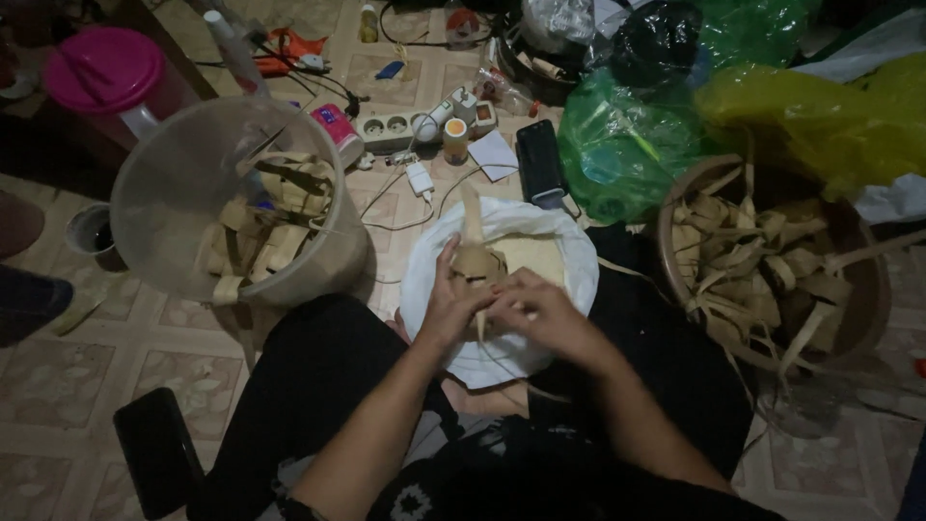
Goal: Weaving palm leaves into a pouch and filling it with rice to prepare ketupat.
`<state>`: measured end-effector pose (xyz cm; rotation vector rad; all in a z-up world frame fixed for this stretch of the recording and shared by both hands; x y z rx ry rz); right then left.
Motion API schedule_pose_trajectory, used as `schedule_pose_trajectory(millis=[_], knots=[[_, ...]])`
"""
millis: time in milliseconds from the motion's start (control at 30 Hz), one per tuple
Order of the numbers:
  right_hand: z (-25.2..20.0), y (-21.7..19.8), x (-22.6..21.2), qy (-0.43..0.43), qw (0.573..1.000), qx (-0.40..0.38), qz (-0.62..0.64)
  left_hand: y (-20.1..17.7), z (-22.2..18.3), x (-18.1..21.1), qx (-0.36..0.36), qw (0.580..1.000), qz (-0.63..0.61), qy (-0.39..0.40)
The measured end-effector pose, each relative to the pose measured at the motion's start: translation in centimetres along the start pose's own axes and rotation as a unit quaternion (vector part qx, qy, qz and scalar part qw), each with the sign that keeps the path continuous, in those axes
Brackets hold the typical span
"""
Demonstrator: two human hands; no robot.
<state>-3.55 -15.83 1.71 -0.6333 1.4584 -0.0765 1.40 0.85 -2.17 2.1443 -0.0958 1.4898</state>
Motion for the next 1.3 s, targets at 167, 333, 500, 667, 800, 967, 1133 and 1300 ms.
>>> schedule_pose_trajectory(millis=[167,333,500,667,800,967,1133,1300], knots=[[0.7,-0.5,1.0,-0.041,0.988,0.127,-0.083,1.1,-1.6,2.9,0.046,0.962,0.242,-0.117],[2.3,1.6,2.4,-0.056,0.967,0.13,-0.214,0.8,-1.2,2.2,0.056,0.912,0.37,-0.17],[2.9,1.1,1.6,-0.028,0.96,0.111,-0.256,-0.6,1.2,-2.4,0.133,0.869,0.472,0.064],[3.1,0.3,0.7,-0.036,0.963,0.089,-0.253,0.2,1.4,-1.5,0.085,0.891,0.426,0.131],[3.5,0.1,2.7,-0.075,0.95,0.123,-0.278,1.5,1.0,-0.3,0.073,0.894,0.435,0.082],[5.6,0.1,5.5,-0.127,0.908,0.203,-0.343,1.8,1.0,0.2,0.053,0.877,0.477,0.04],[6.3,-0.3,5.6,-0.017,0.952,0.125,-0.28,2.3,0.1,1.5,0.02,0.865,0.502,0.011],[5.9,-2.4,9.3,-0.011,0.994,0.104,0.026,1.4,1.5,0.0,0.004,0.872,0.489,-0.004]])
Point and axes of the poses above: each hand's wrist, its own z-axis towards the middle knuckle, its own y-axis out of the palm, x = y × z, the point moved 1 cm from there along z, towards the middle knuckle, and after that the axes turned 6 degrees about -x, right-handed, at the moved point
